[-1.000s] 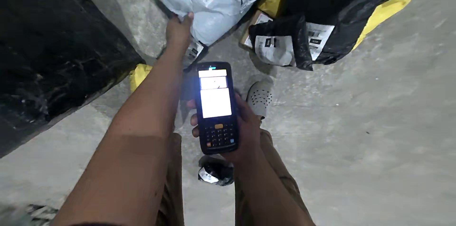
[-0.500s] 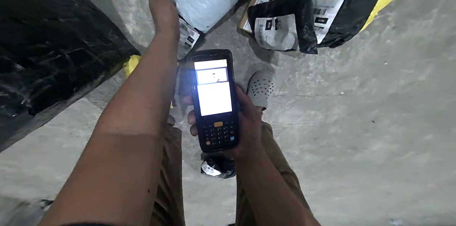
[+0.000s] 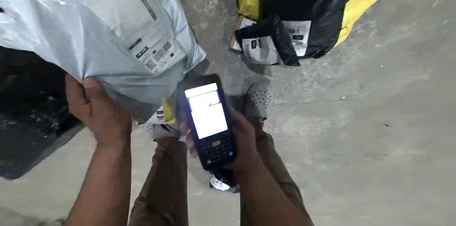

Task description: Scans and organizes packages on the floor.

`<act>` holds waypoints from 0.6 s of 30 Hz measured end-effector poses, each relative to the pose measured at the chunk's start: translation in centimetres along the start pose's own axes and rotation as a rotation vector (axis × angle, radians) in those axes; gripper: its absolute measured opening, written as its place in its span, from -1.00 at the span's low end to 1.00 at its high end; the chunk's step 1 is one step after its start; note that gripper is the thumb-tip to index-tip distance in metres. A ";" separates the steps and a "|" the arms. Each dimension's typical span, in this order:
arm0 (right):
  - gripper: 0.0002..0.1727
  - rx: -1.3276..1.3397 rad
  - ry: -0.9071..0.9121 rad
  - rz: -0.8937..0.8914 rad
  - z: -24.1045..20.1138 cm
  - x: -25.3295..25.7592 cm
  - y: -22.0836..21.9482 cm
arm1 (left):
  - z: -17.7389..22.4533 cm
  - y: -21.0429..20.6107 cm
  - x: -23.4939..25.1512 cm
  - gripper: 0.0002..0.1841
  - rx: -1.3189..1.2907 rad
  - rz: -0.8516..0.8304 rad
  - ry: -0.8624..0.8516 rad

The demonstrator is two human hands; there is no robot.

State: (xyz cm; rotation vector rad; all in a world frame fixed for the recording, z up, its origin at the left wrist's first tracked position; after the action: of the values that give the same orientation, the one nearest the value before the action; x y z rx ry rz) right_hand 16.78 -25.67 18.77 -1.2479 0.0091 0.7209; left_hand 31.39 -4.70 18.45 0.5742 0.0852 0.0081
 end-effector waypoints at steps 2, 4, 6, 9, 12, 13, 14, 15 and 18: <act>-0.30 0.001 0.011 0.031 -0.1 -0.1 0.4 | -2.7 1.1 -0.3 -0.56 0.121 -0.026 0.155; -0.32 -0.004 0.015 0.049 0.0 -0.2 0.8 | -6.1 0.9 -0.5 -0.59 0.204 -0.024 0.328; -0.31 -0.002 0.019 0.057 0.1 -0.2 1.0 | -9.1 0.9 -0.6 -0.58 0.249 0.024 0.418; -0.31 0.003 0.015 0.055 0.3 -0.3 1.0 | -10.7 0.9 -0.6 -0.57 0.276 0.070 0.435; -0.31 0.002 0.014 0.051 0.6 -0.4 1.1 | -10.3 -0.2 -0.8 -0.45 0.211 0.070 0.353; -0.31 0.002 0.014 0.046 0.7 -0.5 1.2 | -10.3 -0.6 -0.7 -0.41 0.218 0.061 0.327; -0.31 0.004 0.016 0.045 0.8 -0.5 1.4 | -10.3 -0.8 -0.6 -0.38 0.249 0.057 0.314; -0.30 0.007 0.020 0.043 0.9 -0.6 1.5 | -10.3 -0.8 -0.5 -0.38 0.294 0.061 0.322; -0.30 0.010 0.032 0.039 1.1 -0.9 2.0 | -10.4 -0.5 -0.1 -0.46 0.396 0.096 0.369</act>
State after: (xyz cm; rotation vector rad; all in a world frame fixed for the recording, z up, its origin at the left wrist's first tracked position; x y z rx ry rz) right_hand 14.63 -24.94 17.74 -1.2524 0.0638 0.7333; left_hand 30.42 0.49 9.49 0.9679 0.4250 0.1940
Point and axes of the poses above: each hand's wrist, its own x-axis towards the middle knuckle, its own y-axis out of the back of the hand, z = x × y, the point moved 4 cm from there along x, towards the middle knuckle, and after that the axes turned 3 degrees about -y, right-handed, at the moved point
